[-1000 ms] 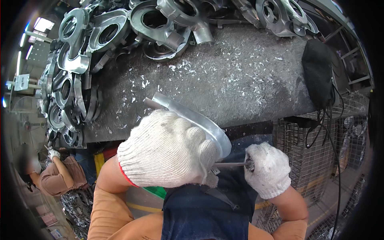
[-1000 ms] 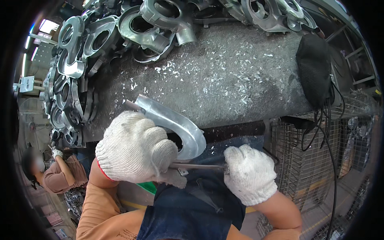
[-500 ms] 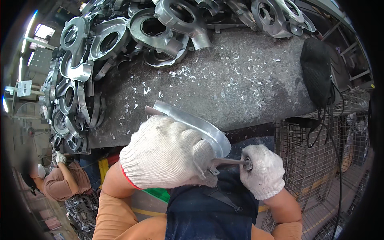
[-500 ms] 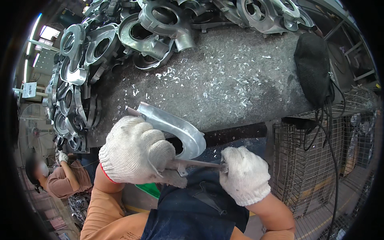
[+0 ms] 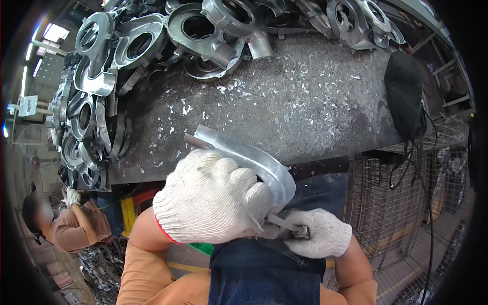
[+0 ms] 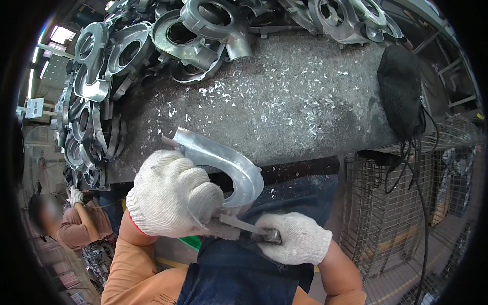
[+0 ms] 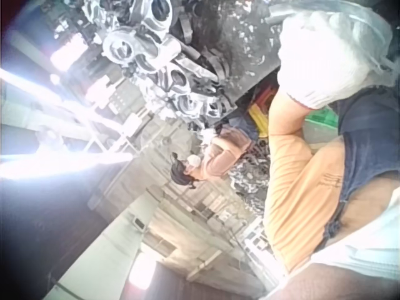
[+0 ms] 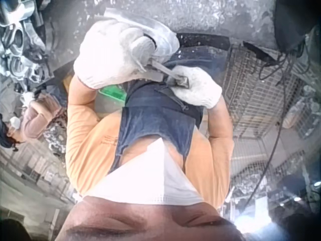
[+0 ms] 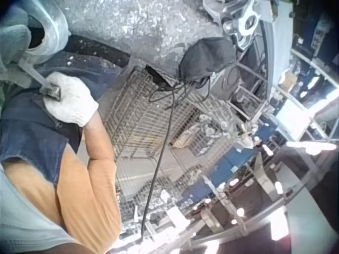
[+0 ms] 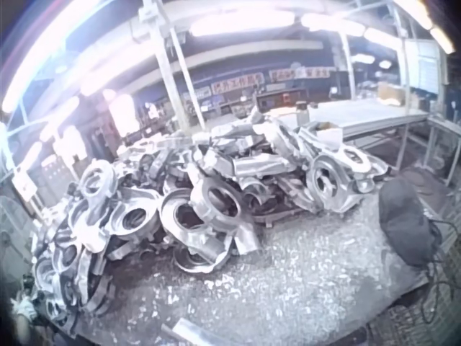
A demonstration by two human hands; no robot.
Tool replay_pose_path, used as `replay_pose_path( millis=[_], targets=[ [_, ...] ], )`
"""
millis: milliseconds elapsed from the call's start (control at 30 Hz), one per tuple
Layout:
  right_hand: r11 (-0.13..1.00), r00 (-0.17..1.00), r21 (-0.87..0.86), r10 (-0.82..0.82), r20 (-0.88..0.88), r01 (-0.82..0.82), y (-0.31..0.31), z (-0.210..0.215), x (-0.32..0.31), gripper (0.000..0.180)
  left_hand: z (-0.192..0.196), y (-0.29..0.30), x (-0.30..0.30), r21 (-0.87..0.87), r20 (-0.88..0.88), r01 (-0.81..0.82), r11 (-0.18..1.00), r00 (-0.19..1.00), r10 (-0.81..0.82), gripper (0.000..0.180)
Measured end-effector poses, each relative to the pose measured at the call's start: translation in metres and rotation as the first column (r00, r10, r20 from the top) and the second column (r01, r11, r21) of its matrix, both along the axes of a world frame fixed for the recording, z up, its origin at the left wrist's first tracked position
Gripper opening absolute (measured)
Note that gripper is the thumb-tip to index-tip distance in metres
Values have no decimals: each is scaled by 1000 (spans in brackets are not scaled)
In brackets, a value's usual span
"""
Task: The person files the edges of a metal blower housing with a hand file to remove burrs and smooth the surface.
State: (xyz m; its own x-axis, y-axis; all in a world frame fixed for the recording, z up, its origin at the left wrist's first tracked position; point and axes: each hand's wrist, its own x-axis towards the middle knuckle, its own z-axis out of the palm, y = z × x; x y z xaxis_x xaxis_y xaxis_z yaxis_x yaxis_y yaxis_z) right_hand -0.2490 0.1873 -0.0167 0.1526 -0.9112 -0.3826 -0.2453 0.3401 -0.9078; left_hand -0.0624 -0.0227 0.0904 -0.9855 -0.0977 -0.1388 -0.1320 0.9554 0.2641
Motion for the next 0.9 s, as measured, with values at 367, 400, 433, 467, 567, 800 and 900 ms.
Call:
replay_pose_path(
  millis=[367, 400, 433, 467, 567, 800, 900],
  targets=[
    [964, 921, 42, 262, -290, -261, -1, 21, -36, 24, -14, 6, -3, -74, -219, 114, 991, 967, -128, 23],
    [951, 894, 102, 311, -323, -293, -6, 22, -38, 23, -16, 7, -3, -93, -210, 142, 985, 965, -159, 23],
    [932, 863, 162, 360, -353, -323, -11, 24, -41, 22, -17, 6, -3, -113, -202, 169, 979, 961, -189, 24],
    [933, 865, 163, 358, -353, -320, -15, 24, -41, 22, -17, 5, -2, -111, -202, 173, 979, 960, -193, 24],
    [886, 839, 222, 459, -294, -407, -20, 26, -37, 23, -15, 4, -3, -174, -232, 212, 962, 940, -249, 27],
    [962, 935, 49, 272, -225, -268, 0, 9, -35, 19, -20, -1, 3, 11, -175, -58, 998, 983, 59, 31],
    [993, 945, -59, 73, -320, -97, -5, 14, -21, 20, -15, 6, 14, -76, -315, -114, 991, 945, 84, 30]
  ],
)
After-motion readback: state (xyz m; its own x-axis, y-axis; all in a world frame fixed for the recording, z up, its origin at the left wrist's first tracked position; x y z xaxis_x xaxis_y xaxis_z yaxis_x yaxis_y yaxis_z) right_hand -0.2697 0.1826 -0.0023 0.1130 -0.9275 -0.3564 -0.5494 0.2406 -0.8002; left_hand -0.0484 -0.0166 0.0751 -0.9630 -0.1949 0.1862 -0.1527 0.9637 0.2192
